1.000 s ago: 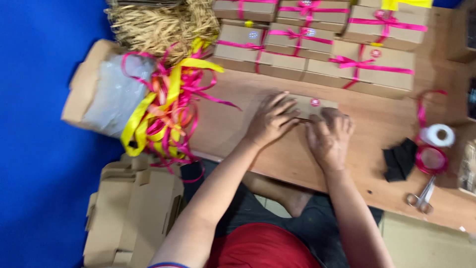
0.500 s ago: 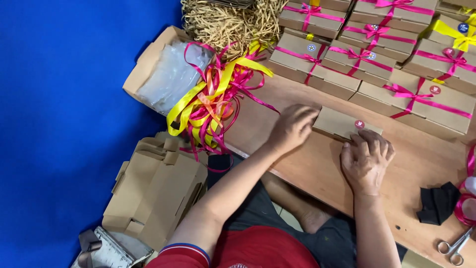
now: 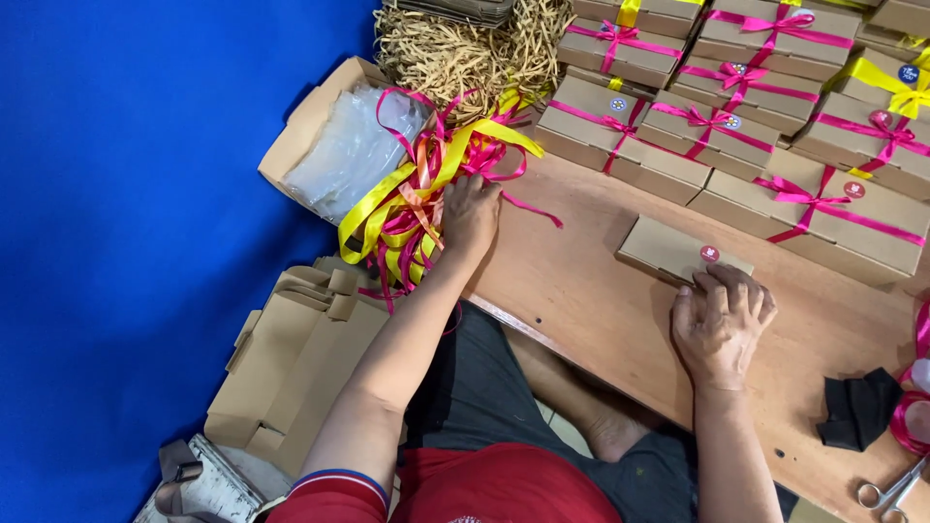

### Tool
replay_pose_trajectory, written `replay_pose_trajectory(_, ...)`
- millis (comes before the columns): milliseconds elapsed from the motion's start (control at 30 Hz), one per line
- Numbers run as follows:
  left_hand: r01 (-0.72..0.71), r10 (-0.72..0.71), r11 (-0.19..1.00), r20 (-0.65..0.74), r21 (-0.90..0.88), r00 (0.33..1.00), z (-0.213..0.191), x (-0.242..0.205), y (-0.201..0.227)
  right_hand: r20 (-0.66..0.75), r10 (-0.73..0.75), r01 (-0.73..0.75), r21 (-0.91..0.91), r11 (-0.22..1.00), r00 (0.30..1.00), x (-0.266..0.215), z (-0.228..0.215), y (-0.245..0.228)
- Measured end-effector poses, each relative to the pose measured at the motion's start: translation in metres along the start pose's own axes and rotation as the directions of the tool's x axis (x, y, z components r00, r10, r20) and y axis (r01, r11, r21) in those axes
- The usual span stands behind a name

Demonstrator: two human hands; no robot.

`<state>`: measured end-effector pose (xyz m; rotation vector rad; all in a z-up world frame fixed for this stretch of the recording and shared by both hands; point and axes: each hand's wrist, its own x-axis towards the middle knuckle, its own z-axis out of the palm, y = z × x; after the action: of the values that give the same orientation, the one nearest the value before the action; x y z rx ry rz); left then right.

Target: The person ties a yellow ribbon around a small cardboard box, creating a bow on top. They then place the finished box with other similarly wrapped boxes on the table.

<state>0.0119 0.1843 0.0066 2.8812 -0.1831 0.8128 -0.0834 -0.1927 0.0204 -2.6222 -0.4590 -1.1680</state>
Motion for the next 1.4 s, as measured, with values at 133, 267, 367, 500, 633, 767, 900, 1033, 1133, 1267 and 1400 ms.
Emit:
replay_pose_trajectory(133,0.003,-0.013,0.992,-0.082,-0.127,0.997,-0.010,0.001,0.024,-0.026,-0.008,0.009,0.029,1.000,1.000,0.011,-0.010,-0.008)
replay_pose_trajectory(267,-0.117,0.051,0.925,-0.188,-0.362,0.981,-0.028,-0.008,0.050,-0.038,0.006,-0.005,0.027,1.000,0.999,0.007,-0.015,-0.013)
replay_pose_trajectory(367,-0.144,0.058,0.876,-0.196,-0.460,0.979,-0.041,-0.010,0.063,-0.006,0.018,-0.017,0.038,0.999,1.000,0.014,-0.019,-0.030)
replay_pose_trajectory(500,-0.133,0.003,0.829,-0.233,-0.543,0.973,-0.023,-0.022,0.080,0.073,-0.037,0.019,0.237,0.971,0.997,0.044,-0.014,-0.071)
replay_pose_trajectory(633,-0.169,0.037,0.778,-0.225,-0.605,0.974,-0.038,-0.029,0.095,0.154,0.054,-0.094,0.270,0.958,0.987,0.042,0.032,-0.097)
replay_pose_trajectory(767,-0.129,0.043,0.711,-0.141,-0.691,0.989,-0.049,-0.031,0.097,0.072,0.050,-0.074,0.398,0.914,0.996,0.034,0.060,-0.101)
replay_pose_trajectory(900,-0.076,0.024,0.663,-0.080,-0.744,0.996,-0.045,-0.032,0.081,0.182,0.111,-0.195,0.554,0.809,0.977,0.040,0.039,-0.102)
replay_pose_trajectory(1033,0.058,-0.101,0.635,-0.008,-0.770,0.995,-0.028,-0.030,0.057,0.433,0.320,-0.536,0.624,0.568,0.843,0.029,0.014,-0.076)
replay_pose_trajectory(1133,0.182,-0.218,0.604,0.059,-0.776,0.974,-0.030,-0.018,0.035,0.540,0.503,-0.719,0.636,0.281,0.675,0.026,0.002,-0.051)
replay_pose_trajectory(1267,0.598,-0.429,0.324,0.450,-0.733,0.784,-0.033,0.000,0.007,0.615,0.589,-0.712,0.696,-0.093,0.525,0.029,-0.011,-0.023)
replay_pose_trajectory(1400,0.590,-0.537,0.004,0.496,-0.807,0.682,-0.030,0.008,-0.016,0.541,0.689,-0.538,0.803,-0.254,0.482,0.029,-0.023,0.003)
